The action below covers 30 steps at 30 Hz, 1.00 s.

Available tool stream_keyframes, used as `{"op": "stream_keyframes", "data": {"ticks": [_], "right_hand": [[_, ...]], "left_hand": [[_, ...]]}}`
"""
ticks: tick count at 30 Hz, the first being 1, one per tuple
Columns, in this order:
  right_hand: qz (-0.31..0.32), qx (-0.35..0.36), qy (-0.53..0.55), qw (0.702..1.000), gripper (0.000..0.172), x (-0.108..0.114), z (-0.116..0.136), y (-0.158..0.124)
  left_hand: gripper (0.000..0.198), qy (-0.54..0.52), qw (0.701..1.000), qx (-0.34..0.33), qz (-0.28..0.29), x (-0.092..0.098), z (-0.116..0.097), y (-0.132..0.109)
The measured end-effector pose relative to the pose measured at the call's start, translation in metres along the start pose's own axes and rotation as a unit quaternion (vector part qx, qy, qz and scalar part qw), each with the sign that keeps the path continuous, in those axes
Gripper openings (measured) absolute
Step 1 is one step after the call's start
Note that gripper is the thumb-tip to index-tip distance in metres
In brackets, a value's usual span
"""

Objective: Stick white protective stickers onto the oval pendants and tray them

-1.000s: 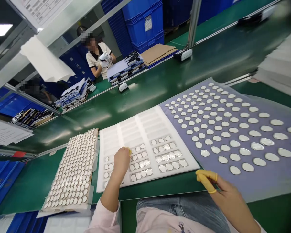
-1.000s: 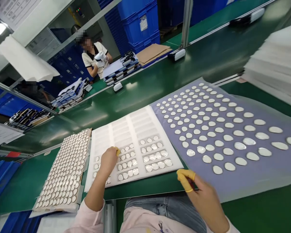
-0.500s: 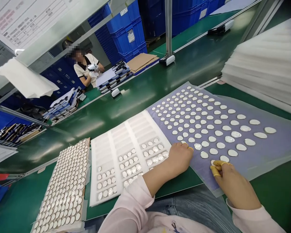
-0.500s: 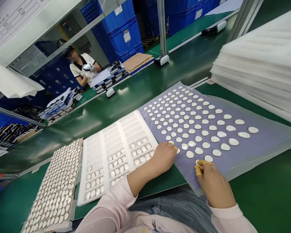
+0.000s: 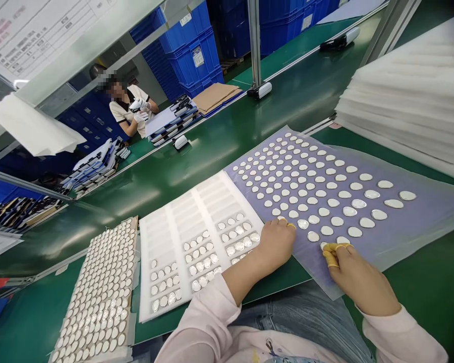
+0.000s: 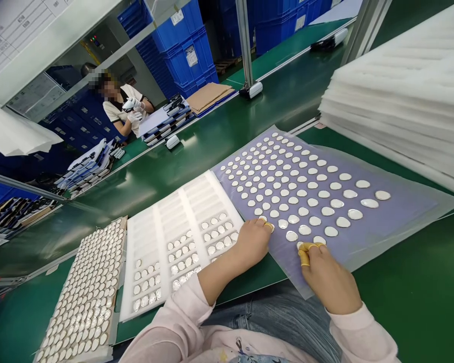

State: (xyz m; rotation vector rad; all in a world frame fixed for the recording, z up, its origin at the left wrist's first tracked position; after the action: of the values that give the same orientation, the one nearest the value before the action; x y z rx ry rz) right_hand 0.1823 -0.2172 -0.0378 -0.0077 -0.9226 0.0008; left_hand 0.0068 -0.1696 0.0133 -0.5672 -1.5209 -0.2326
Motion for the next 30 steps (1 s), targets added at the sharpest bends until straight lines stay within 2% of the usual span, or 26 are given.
{"op": "stream_keyframes", "data": {"ticks": [1, 3, 5, 7, 9, 11, 15, 18, 21, 24, 26, 30], "right_hand": [[0.007, 0.011, 0.025, 1.0, 0.023, 0.002, 0.004, -0.002], [0.022, 0.039, 0.118, 0.992, 0.025, 0.008, 0.016, -0.011], [0.037, 0.067, 0.249, 0.965, 0.027, 0.014, 0.033, -0.022], [0.047, 0.088, 0.371, 0.923, 0.023, 0.017, 0.057, -0.034], [0.048, 0.112, 0.448, 0.886, 0.017, 0.019, 0.082, -0.044], [0.044, 0.14, 0.495, 0.857, 0.013, 0.017, 0.104, -0.051], [0.059, 0.185, 0.513, 0.836, 0.008, 0.009, 0.128, -0.061], [0.091, 0.201, 0.506, 0.834, 0.002, 0.003, 0.132, -0.066], [0.103, 0.213, 0.495, 0.836, 0.01, -0.002, 0.132, -0.071], [0.084, 0.235, 0.474, 0.845, 0.015, -0.005, 0.135, -0.073], [0.067, 0.255, 0.46, 0.848, 0.018, -0.004, 0.138, -0.073], [0.027, 0.307, 0.438, 0.845, 0.024, 0.0, 0.146, -0.073]], "left_hand": [[0.018, -0.025, 1.0, 0.005, -0.014, 0.005, 0.0, -0.009], [0.015, -0.138, 0.989, 0.013, -0.055, 0.015, 0.0, -0.033], [0.011, -0.302, 0.947, 0.022, -0.109, 0.023, 0.0, -0.061], [0.008, -0.423, 0.892, 0.025, -0.156, 0.028, 0.0, -0.089], [0.008, -0.477, 0.856, 0.019, -0.198, 0.029, -0.001, -0.112], [0.01, -0.496, 0.834, 0.004, -0.243, 0.029, 0.0, -0.129], [0.011, -0.512, 0.804, -0.003, -0.303, 0.024, 0.003, -0.152], [0.01, -0.527, 0.793, 0.002, -0.306, 0.02, 0.005, -0.165], [0.007, -0.547, 0.784, 0.006, -0.295, 0.019, 0.006, -0.174], [0.008, -0.584, 0.764, 0.009, -0.274, 0.018, 0.009, -0.179], [0.012, -0.635, 0.732, 0.005, -0.244, 0.017, 0.01, -0.18], [0.027, -0.743, 0.642, 0.025, -0.189, 0.009, 0.01, -0.18]]}}
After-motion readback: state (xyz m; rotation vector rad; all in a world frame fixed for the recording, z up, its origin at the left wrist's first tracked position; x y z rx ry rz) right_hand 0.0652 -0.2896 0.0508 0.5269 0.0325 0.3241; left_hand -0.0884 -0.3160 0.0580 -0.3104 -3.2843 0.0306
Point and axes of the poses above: each hand's wrist, its own y-axis towards the middle knuckle, its own x-axis out of the back of the hand, z = x × y, the point moved 2 cm from there along y, towards the middle knuckle, and after that the axes turned 7 degrees about y, right-handed, at the moved point
